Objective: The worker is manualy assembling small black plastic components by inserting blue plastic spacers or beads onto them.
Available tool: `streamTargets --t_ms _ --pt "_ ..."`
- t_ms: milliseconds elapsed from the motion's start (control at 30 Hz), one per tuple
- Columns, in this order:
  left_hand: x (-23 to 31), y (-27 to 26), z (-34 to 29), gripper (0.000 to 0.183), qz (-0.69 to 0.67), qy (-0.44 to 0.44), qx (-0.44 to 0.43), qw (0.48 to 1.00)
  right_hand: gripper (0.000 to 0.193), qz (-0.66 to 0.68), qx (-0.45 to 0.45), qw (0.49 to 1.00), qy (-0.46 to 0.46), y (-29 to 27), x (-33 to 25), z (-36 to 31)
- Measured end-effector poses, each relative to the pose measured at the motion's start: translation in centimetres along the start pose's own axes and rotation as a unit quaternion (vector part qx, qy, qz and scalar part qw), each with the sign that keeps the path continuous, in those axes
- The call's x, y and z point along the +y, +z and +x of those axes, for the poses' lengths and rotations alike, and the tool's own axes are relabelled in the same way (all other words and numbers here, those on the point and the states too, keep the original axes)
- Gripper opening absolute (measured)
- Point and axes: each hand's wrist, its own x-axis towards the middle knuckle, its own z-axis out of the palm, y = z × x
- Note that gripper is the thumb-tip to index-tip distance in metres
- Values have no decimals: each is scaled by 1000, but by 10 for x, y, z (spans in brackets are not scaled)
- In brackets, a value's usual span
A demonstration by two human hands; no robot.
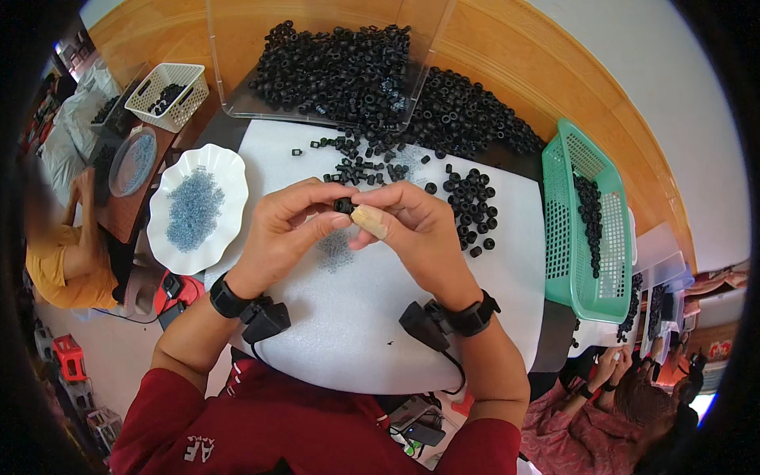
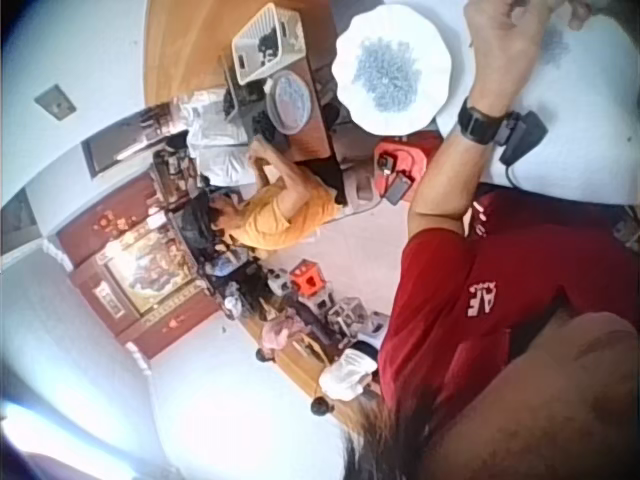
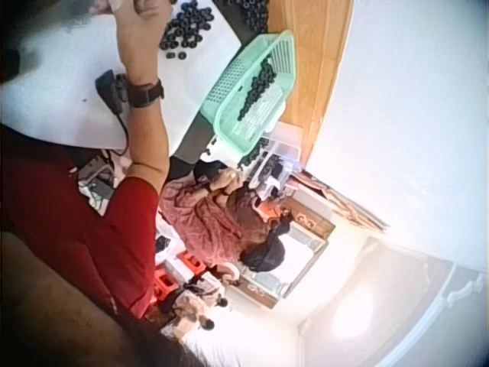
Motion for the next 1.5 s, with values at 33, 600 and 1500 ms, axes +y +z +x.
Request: streamTargets --t_ms 33,600,1500 --pt "0 -1 0 27 0 0 0 1000 19 0 0 1000 0 -2 0 1" --pt "4 -2 0 28 58 32 -19 998 15 164 -51 980 99 -14 7 5" --pt "7 -1 0 27 -88 -119 -9 989 19 134 -21 989 60 -6 -3 2"
